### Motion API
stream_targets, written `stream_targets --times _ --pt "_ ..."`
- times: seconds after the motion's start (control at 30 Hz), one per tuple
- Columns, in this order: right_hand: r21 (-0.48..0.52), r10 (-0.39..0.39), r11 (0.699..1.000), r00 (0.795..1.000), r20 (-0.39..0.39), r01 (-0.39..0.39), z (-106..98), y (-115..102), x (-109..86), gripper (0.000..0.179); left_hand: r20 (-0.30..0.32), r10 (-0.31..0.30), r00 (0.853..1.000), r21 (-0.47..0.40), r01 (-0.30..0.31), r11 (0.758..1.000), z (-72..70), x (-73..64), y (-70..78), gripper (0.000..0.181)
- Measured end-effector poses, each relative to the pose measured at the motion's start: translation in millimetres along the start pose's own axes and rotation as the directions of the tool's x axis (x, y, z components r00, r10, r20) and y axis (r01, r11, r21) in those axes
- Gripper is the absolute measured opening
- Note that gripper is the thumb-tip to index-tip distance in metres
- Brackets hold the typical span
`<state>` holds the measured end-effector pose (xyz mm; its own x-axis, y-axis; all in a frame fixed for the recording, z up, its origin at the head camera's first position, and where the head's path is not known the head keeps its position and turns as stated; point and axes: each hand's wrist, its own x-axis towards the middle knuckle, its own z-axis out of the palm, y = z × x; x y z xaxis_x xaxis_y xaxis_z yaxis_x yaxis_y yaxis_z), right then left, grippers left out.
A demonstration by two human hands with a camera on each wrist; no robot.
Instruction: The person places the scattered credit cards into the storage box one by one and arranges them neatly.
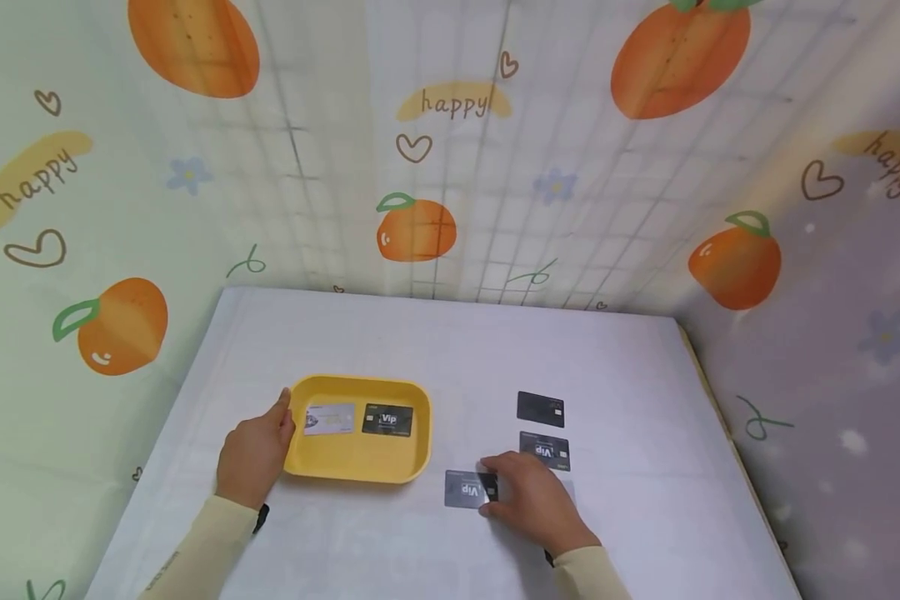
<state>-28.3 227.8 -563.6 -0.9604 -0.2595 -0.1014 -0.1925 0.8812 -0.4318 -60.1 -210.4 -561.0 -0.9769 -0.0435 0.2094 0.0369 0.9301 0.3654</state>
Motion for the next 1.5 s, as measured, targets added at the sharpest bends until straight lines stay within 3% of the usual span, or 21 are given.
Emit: stream_targets --times 0.43,0.83,1.07,1.5 --pt "0.034 0.014 0.999 0.999 0.035 -0.015 -4 -4 2.1 0.070 0.015 -0.012 1.000 -0.016 0.013 1.000 -3.6 3.3 1.7 0.049" --pt "-0.044 -0.096 0.994 0.995 0.036 0.097 -2 -1 -1.3 0.057 0.015 0.000 1.000 -0.031 0.000 1.000 -4.9 1.2 1.7 0.049" --pt "-0.063 -0.083 0.994 0.996 0.043 0.086 0 1 -1.8 0.053 -0.009 0.013 1.000 -0.021 -0.013 1.000 -0.5 1.2 -2.3 0.048" --pt "-0.078 0.009 0.997 0.999 0.037 -0.006 -3 -11 -5.0 0.048 -0.018 0.014 1.000 -0.009 -0.015 1.000 1.1 0.1 -2.1 0.051"
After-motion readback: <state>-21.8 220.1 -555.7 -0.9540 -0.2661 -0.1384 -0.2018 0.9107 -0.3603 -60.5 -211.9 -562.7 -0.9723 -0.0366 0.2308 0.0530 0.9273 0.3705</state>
